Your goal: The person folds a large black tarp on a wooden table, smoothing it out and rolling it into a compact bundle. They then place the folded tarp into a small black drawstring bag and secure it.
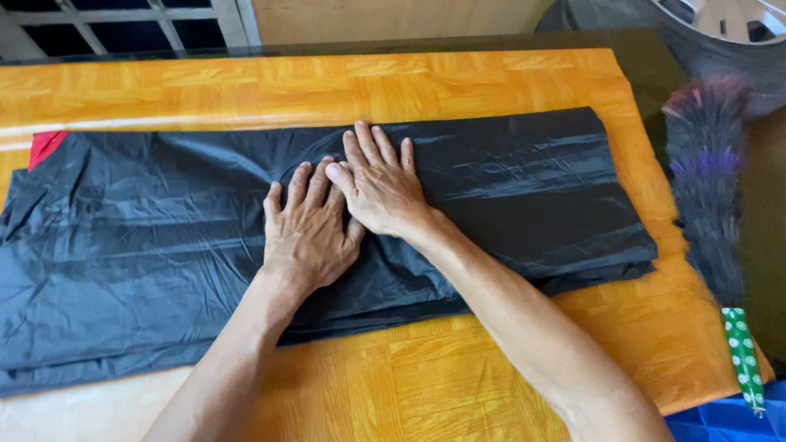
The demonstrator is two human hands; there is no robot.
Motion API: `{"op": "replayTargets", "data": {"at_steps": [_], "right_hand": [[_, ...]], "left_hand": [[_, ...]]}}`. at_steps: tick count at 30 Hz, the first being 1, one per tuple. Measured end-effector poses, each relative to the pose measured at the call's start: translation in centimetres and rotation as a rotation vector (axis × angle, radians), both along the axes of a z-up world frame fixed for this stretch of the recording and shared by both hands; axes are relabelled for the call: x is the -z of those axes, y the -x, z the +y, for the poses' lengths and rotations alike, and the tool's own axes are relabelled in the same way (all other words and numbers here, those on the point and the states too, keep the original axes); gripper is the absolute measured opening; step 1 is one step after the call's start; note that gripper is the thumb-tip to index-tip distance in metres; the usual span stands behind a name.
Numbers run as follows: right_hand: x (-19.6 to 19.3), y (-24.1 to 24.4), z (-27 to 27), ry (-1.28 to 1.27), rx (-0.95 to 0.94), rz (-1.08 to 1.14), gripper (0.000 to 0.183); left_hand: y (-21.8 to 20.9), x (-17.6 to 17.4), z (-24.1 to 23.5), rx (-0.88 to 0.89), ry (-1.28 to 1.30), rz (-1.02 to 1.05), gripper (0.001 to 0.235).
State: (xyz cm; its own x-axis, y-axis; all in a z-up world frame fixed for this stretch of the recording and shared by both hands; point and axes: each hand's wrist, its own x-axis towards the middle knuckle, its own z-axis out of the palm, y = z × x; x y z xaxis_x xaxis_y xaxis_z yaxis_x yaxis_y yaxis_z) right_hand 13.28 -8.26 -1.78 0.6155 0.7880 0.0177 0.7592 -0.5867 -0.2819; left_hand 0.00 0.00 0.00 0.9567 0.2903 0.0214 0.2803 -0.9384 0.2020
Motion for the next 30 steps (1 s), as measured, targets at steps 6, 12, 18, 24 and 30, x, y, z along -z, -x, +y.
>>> {"op": "replayTargets", "data": {"at_steps": [6,12,18,24,30], "right_hand": [[-0.9,-0.3,-0.4,-0.005,0.019,0.139,0.067],[-0.9,-1.2,-0.4,0.029,-0.002,0.178,0.078],[-3.7,-4.4,-6.9,0.122,0.087,0.116,0.076],[-1.7,-11.6,-14.6,0.157,0.37,0.062,0.082],[-3.0,-14.1,-18.5,0.188,0.567,0.03,0.085]], "left_hand": [[-4.0,-0.6,2.0,0.039,-0.206,0.104,0.094],[-2.1,-0.3,1.4,0.057,-0.14,-0.161,0.088],[-1.9,-4.2,0.3,0.001,-0.022,0.018,0.099],[-2.9,-0.6,1.4,0.0,-0.082,-0.164,0.109],[-2.9,-0.7,1.5,0.005,-0.07,-0.137,0.109]]}}
